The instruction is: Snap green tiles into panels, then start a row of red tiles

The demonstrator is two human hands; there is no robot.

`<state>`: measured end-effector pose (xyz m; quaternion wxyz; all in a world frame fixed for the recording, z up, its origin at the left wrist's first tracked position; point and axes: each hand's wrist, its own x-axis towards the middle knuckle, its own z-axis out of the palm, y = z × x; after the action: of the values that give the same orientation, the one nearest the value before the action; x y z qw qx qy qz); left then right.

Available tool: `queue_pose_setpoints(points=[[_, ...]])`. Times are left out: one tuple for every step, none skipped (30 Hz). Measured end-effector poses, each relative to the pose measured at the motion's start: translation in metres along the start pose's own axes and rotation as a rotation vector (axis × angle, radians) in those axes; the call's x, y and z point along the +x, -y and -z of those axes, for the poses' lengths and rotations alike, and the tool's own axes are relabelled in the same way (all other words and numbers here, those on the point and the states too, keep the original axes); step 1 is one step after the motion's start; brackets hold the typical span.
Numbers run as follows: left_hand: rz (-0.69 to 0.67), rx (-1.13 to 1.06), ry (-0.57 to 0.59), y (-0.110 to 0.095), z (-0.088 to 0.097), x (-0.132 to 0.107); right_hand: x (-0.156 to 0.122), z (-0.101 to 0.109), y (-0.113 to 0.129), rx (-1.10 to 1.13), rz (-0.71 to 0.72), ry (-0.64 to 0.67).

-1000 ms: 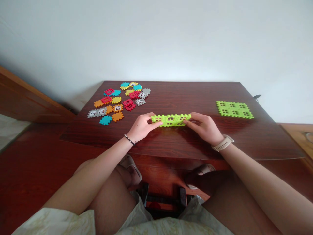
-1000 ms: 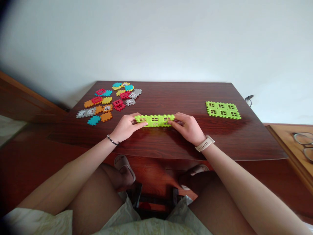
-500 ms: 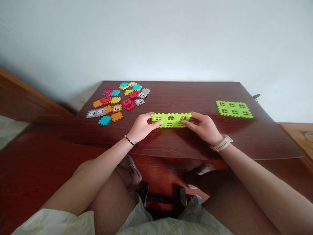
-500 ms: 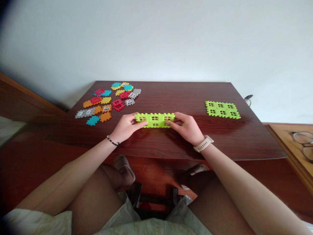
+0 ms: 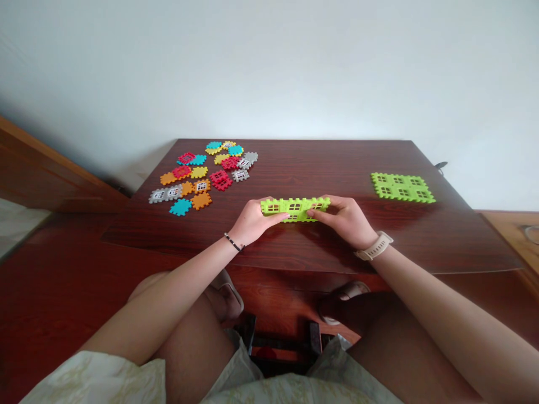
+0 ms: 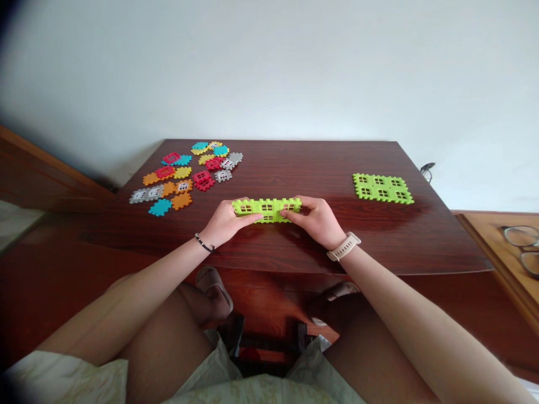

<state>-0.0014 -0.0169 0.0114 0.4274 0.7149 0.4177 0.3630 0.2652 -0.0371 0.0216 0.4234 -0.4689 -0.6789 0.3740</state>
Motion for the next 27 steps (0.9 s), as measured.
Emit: queue_pose_setpoints(points=[[-0.007, 0.010, -0.006, -0.0005, -0.0005, 0.0003, -0.0002, -0.0006, -0.0002, 0.002, -0.005, 0.001], [-0.010, 0.014, -0.009, -0.0008, -0.0009, 0.0006, -0.0003, -0.0010, -0.0006, 0.000, -0.010, 0.002], [-0.011, 0.017, -0.008, -0.0010, -0.0013, 0.0009, -0.0003, -0.0013, -0.0011, -0.005, -0.015, 0.005], [-0.010, 0.019, -0.007, -0.0010, -0.0017, 0.0012, -0.0002, -0.0014, -0.0019, -0.009, -0.019, 0.007], [-0.010, 0.021, -0.008, -0.0011, -0.0020, 0.0014, -0.0001, -0.0014, -0.0027, -0.014, -0.021, 0.008], [-0.011, 0.022, -0.010, -0.0011, -0.0022, 0.0016, 0.0000, -0.0013, -0.0035, -0.019, -0.021, 0.009], [-0.013, 0.024, -0.010, -0.0011, -0.0023, 0.0017, 0.0001, -0.0011, -0.0043, -0.022, -0.019, 0.010], [-0.018, 0.023, -0.011, -0.0012, -0.0023, 0.0017, 0.0001, -0.0009, -0.0049, -0.021, -0.015, 0.009], [-0.022, 0.020, -0.010, -0.0012, -0.0023, 0.0018, 0.0001, -0.0006, -0.0054, -0.018, -0.012, 0.010], [-0.026, 0.018, -0.009, -0.0013, -0.0022, 0.0018, 0.0000, -0.0003, -0.0057, -0.015, -0.009, 0.011], [-0.026, 0.015, -0.008, -0.0013, -0.0020, 0.0018, -0.0001, -0.0001, -0.0058, -0.011, -0.007, 0.013], [-0.022, 0.010, -0.007, -0.0015, -0.0019, 0.0018, -0.0002, 0.0000, -0.0057, -0.009, -0.006, 0.016], [-0.016, 0.004, -0.005, -0.0018, -0.0019, 0.0018, -0.0003, -0.0001, -0.0055, -0.009, -0.006, 0.019], [-0.009, -0.002, -0.002, -0.0024, -0.0021, 0.0017, -0.0004, -0.0004, -0.0052, -0.009, -0.008, 0.021], [-0.004, -0.007, 0.002, -0.0032, -0.0026, 0.0016, -0.0005, -0.0011, -0.0048, -0.009, -0.009, 0.020], [-0.001, -0.011, 0.006, -0.0042, -0.0033, 0.0014, -0.0005, -0.0021, -0.0042, -0.004, -0.010, 0.019], [0.002, -0.013, 0.007, -0.0054, -0.0042, 0.0011, -0.0004, -0.0033, -0.0036, 0.006, -0.011, 0.018], [0.004, -0.014, 0.004, -0.0067, -0.0052, 0.0008, -0.0003, -0.0047, -0.0028, 0.022, -0.012, 0.019], [0.005, -0.015, -0.001, -0.0079, -0.0062, 0.0006, -0.0001, -0.0061, -0.0019, 0.040, -0.014, 0.022], [0.005, -0.017, -0.004, -0.0089, -0.0069, 0.0006, 0.0002, -0.0072, -0.0010, 0.057, -0.016, 0.026], [0.004, -0.021, -0.008, -0.0093, -0.0071, 0.0007, 0.0004, -0.0079, 0.0000, 0.069, -0.021, 0.029], [0.005, -0.026, -0.009, -0.0092, -0.0068, 0.0011, 0.0006, -0.0081, 0.0008, 0.075, -0.026, 0.031], [0.007, -0.031, -0.008, -0.0085, -0.0059, 0.0017, 0.0008, -0.0077, 0.0015, 0.072, -0.031, 0.029], [0.009, -0.034, -0.007, -0.0073, -0.0044, 0.0025, 0.0010, -0.0068, 0.0019, 0.063, -0.034, 0.026], [0.010, -0.033, -0.006, -0.0055, -0.0024, 0.0034, 0.0011, -0.0057, 0.0021, 0.049, -0.036, 0.025], [0.009, -0.026, -0.006, -0.0035, -0.0002, 0.0043, 0.0013, -0.0043, 0.0020, 0.035, -0.036, 0.025], [0.004, -0.013, -0.006, -0.0015, 0.0020, 0.0052, 0.0015, -0.0031, 0.0017, 0.023, -0.034, 0.027]])
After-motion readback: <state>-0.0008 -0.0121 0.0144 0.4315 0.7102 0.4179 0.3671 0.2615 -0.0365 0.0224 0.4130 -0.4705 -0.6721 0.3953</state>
